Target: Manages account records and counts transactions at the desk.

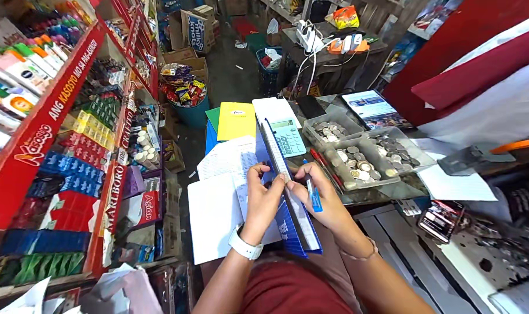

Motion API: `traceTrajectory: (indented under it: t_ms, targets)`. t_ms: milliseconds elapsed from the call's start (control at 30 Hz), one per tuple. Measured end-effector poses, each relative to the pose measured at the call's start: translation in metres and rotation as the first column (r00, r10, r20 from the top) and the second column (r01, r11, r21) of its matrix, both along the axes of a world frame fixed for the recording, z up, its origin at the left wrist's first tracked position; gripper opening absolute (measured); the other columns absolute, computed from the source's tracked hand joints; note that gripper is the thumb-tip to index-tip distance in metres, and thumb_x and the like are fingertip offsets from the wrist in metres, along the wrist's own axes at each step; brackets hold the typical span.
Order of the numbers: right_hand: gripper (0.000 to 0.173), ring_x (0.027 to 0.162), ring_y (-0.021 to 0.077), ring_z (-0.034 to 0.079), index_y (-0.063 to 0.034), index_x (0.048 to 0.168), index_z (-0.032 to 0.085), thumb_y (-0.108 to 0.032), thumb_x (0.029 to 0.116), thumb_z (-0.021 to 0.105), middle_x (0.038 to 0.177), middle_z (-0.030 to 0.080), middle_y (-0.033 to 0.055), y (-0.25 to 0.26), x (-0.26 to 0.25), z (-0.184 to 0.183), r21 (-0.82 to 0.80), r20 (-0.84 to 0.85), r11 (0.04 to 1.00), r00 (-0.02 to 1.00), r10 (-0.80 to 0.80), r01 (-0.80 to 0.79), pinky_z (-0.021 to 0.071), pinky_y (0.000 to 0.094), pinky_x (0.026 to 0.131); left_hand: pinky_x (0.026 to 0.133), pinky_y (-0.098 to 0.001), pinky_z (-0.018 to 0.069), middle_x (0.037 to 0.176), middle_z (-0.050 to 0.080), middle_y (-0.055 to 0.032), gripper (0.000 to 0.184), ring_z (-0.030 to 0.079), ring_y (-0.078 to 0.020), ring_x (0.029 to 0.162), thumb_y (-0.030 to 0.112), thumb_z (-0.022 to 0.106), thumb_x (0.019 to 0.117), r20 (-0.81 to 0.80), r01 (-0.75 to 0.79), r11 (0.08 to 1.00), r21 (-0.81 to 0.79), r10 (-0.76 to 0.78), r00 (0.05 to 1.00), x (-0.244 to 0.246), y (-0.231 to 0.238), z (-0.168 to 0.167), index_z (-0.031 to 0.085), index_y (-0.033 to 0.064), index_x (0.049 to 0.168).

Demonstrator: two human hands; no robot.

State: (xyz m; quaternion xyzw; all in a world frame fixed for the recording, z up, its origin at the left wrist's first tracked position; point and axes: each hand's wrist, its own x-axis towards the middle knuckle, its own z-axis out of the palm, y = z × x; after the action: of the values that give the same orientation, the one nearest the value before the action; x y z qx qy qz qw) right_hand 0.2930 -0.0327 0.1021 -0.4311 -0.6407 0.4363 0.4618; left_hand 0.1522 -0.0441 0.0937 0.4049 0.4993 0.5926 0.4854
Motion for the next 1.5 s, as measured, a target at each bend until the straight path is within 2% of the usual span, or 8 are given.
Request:
traceTrajectory:
  t_ms: [233,500,633,733,900,1133,1267,1500]
  targets:
    - [0.030,0.113,0.0062,0.067,-0.0042,0.106,0.052,-0.020,0.0881,0.071,0.122,0.068,0.0099,-0.005,-0.004,-0.003,-0.046,-0.099,0.999,0.995,0.018,-0.023,0.0568,0.0195,0.088,0.091,-0.0294,0.0539,0.125,0.056,-0.0168,0.048,0.060,-0.0167,0.113,0.015,0.069,0.0896,0.061,0.017,0.999,-0.035,-0.015,0.998,-0.002,0.000,-0.003,0.045,-0.0023,0.128]
    - [0.020,0.107,0.0017,0.065,-0.0048,0.105,0.053,-0.016,0.0930,0.063,0.117,0.069,0.0048,-0.003,0.004,-0.004,0.009,-0.039,1.000,0.999,-0.014,0.014,0.0545,0.0176,0.087,0.088,-0.0300,0.0581,0.123,0.059,-0.0159,0.042,0.065,-0.0152,0.108,0.010,0.064,0.0921,0.020,0.013,0.999,-0.030,-0.012,1.000,-0.017,-0.006,0.003,0.045,-0.0026,0.127]
    - [0.021,0.103,0.0028,0.067,-0.0040,0.107,0.053,-0.010,0.0895,0.063,0.118,0.069,0.0059,0.007,0.044,-0.004,0.006,0.079,0.995,0.991,-0.104,0.104,0.0559,0.0197,0.082,0.079,-0.0307,0.0604,0.115,0.064,-0.0117,0.038,0.069,-0.0121,0.092,0.007,0.056,0.0947,-0.082,-0.030,0.995,-0.098,0.022,0.996,-0.059,-0.021,0.000,0.047,-0.0027,0.131]
    - [0.021,0.086,0.0027,0.061,-0.0025,0.106,0.053,-0.004,0.0890,0.064,0.102,0.062,0.0046,0.019,0.082,-0.011,-0.069,0.280,0.984,0.950,-0.141,0.166,0.0518,0.0210,0.072,0.073,-0.0309,0.0622,0.106,0.072,-0.0118,0.044,0.073,-0.0128,0.082,0.001,0.051,0.0979,-0.117,-0.086,0.969,-0.233,0.059,0.991,-0.091,-0.035,-0.016,0.041,-0.0022,0.141]
    - [0.029,0.074,0.0200,0.056,0.0052,0.111,0.054,-0.005,0.0917,0.072,0.089,0.058,0.0158,0.030,0.099,-0.044,-0.073,0.544,0.961,0.819,-0.185,0.266,0.0478,0.0395,0.068,0.071,-0.0284,0.0614,0.101,0.070,-0.0111,0.046,0.072,-0.0118,0.080,-0.009,0.050,0.0975,-0.002,-0.147,0.923,-0.357,0.157,0.988,-0.108,-0.045,-0.050,0.040,-0.0010,0.141]
    - [0.044,0.108,0.0417,0.064,0.0121,0.122,0.055,-0.025,0.0999,0.063,0.128,0.061,0.0329,-0.012,0.083,-0.081,0.198,0.569,0.941,0.750,-0.338,0.275,0.0519,0.0527,0.092,0.072,-0.0284,0.0619,0.102,0.072,-0.0101,0.044,0.073,-0.0117,0.082,-0.011,0.050,0.0948,0.041,-0.223,0.926,-0.305,0.246,0.968,-0.107,-0.053,-0.073,0.045,-0.0014,0.137]
    - [0.056,0.141,0.0487,0.043,0.0134,0.117,0.051,-0.035,0.0946,0.068,0.147,0.044,0.0402,-0.066,0.076,-0.110,0.240,0.453,0.914,0.795,-0.403,0.327,0.0396,0.0538,0.113,0.072,-0.0293,0.0628,0.104,0.071,-0.0102,0.043,0.073,-0.0125,0.083,-0.011,0.048,0.0956,0.087,-0.263,0.926,-0.270,0.295,0.951,-0.104,-0.060,-0.082,0.046,0.0001,0.137]
    - [0.071,0.149,0.0504,0.028,0.0143,0.120,0.042,-0.042,0.0899,0.074,0.149,0.033,0.0468,-0.087,0.064,-0.156,0.242,0.356,0.865,0.789,-0.501,0.440,0.0268,0.0502,0.122,0.073,-0.0294,0.0612,0.106,0.069,-0.0085,0.039,0.071,-0.0115,0.084,-0.005,0.045,0.1003,0.088,-0.311,0.886,-0.344,0.360,0.929,-0.099,-0.061,-0.092,0.049,0.0043,0.138]
